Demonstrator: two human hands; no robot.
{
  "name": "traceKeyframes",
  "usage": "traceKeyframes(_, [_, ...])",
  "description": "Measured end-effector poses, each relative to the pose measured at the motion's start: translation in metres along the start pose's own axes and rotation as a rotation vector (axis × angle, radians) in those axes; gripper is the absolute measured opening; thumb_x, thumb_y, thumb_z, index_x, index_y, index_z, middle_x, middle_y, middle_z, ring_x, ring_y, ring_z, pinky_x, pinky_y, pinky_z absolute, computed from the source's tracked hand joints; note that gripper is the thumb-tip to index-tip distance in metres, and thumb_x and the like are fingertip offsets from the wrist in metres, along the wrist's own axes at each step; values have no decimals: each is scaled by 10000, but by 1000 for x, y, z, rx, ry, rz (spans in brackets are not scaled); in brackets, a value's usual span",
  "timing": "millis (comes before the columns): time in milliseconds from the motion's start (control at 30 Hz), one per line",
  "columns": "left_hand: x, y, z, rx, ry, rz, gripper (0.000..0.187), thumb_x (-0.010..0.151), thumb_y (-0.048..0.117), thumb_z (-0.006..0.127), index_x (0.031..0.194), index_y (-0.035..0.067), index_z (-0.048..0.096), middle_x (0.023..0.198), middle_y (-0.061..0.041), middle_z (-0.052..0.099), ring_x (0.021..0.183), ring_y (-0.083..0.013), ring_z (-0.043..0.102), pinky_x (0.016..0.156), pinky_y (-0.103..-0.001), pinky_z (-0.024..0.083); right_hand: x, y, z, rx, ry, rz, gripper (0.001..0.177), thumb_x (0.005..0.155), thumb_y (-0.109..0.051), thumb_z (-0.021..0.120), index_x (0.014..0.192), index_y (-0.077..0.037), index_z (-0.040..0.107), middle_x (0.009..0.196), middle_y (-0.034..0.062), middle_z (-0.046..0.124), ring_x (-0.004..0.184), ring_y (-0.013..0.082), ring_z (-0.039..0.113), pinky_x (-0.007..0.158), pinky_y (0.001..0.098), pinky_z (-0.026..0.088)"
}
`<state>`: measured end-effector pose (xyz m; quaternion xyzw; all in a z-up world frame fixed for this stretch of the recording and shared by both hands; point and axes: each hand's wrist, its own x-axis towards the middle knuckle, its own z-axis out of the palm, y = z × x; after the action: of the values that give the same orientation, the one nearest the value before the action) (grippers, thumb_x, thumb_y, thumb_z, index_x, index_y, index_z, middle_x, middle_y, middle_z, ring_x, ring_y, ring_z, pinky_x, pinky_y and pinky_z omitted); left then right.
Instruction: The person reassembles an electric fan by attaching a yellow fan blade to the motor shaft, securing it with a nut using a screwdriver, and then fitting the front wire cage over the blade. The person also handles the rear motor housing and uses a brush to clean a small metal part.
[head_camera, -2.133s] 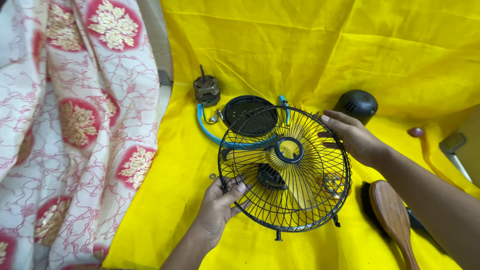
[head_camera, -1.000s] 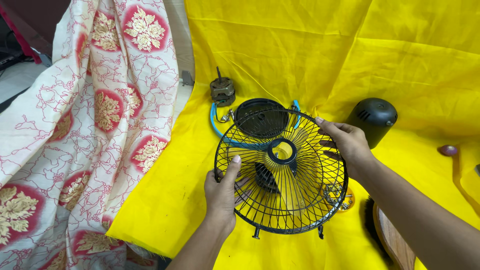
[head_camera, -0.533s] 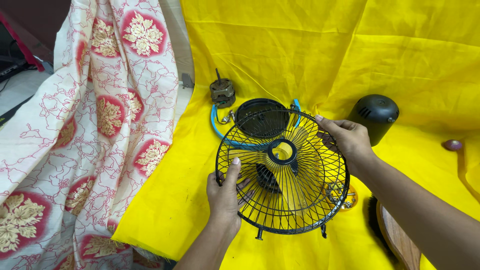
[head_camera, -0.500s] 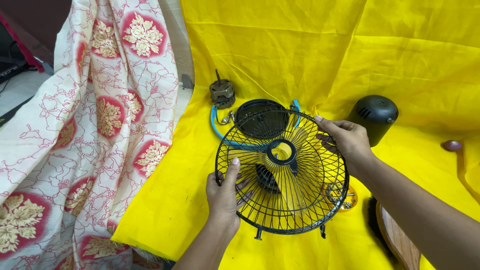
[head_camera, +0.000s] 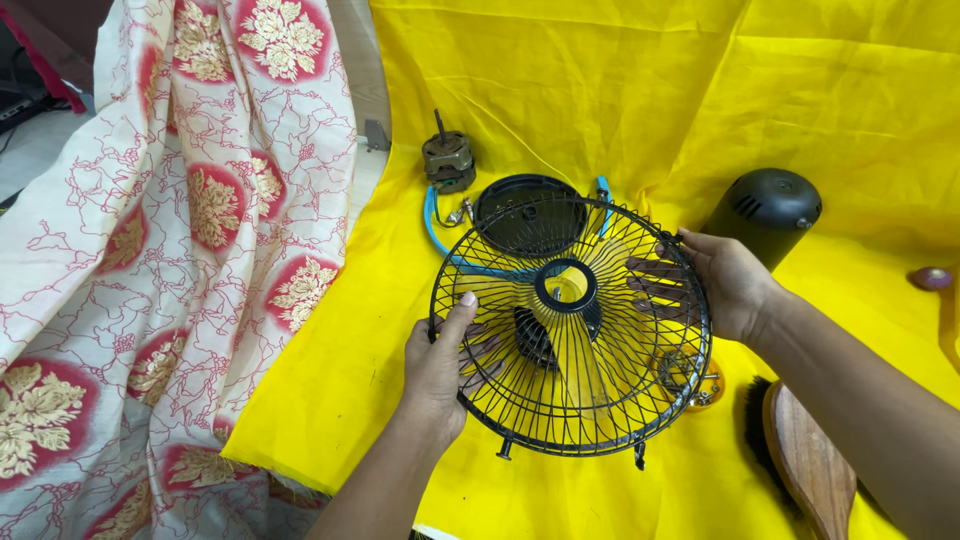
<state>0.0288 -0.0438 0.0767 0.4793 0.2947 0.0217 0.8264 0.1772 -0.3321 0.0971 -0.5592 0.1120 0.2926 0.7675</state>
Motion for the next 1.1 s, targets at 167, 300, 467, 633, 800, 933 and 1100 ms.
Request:
traceKeyframes(167, [3,0,-5,-22,-68,21,539,803,408,767,1128,80,490,1135,-124,606,1058,-284,681,827,-489,625,-12,-6,-8,54,-24,67,450,1049,-433,363,1261,-71,527,1301,145,669,1179,355,639,1026,559,480])
traceKeyframes(300, [5,1,-6,-26,-87,23,519,820,396,748,1134,74,490,1125,-133,616,1060,-294,687,830,-488,623,-7,-5,-21,67,-79,88,510,1014,-437,415,1331,-63,556,1338,139,653,1235,353,605,1038,573,461])
traceKeyframes(467, [5,5,-5,-9,-78,1,469,851,382,710,1161,87,518,1110,-124,647,1028,-273,698,833,-474,623,10,5,-51,200,-300,107,570,994,-444,535,1344,5,562,1375,205,615,1291,413,549,1050,586,437])
traceKeyframes(633, [12,10,-5,9,-79,-23,443,880,391,672,1171,95,517,1074,-124,677,974,-266,727,829,-476,621,24,4,-71,250,-511,183,579,989,-400,551,1359,43,512,1438,264,544,1356,480,477,1082,651,355])
traceKeyframes(800, [22,16,-5,28,-105,-72,447,877,405,660,1181,108,522,1073,-133,693,956,-271,722,812,-476,625,37,-5,-77,350,-783,330,631,1036,-352,548,1410,143,431,1491,364,434,1424,557,368,1125,620,289])
traceKeyframes(933, [25,17,-6,34,-103,-89,454,871,415,660,1190,122,523,1076,-135,696,955,-275,725,809,-477,629,46,-4,-87,389,-799,355,601,1075,-374,546,1362,141,431,1500,374,428,1419,558,350,1157,603,277])
traceKeyframes(1100, [26,19,-5,47,-85,-67,465,877,424,657,1187,111,510,1095,-147,688,961,-282,729,812,-490,633,62,4,-102,422,-796,323,503,1028,-299,599,1330,96,527,1453,300,439,1417,562,337,1167,628,261])
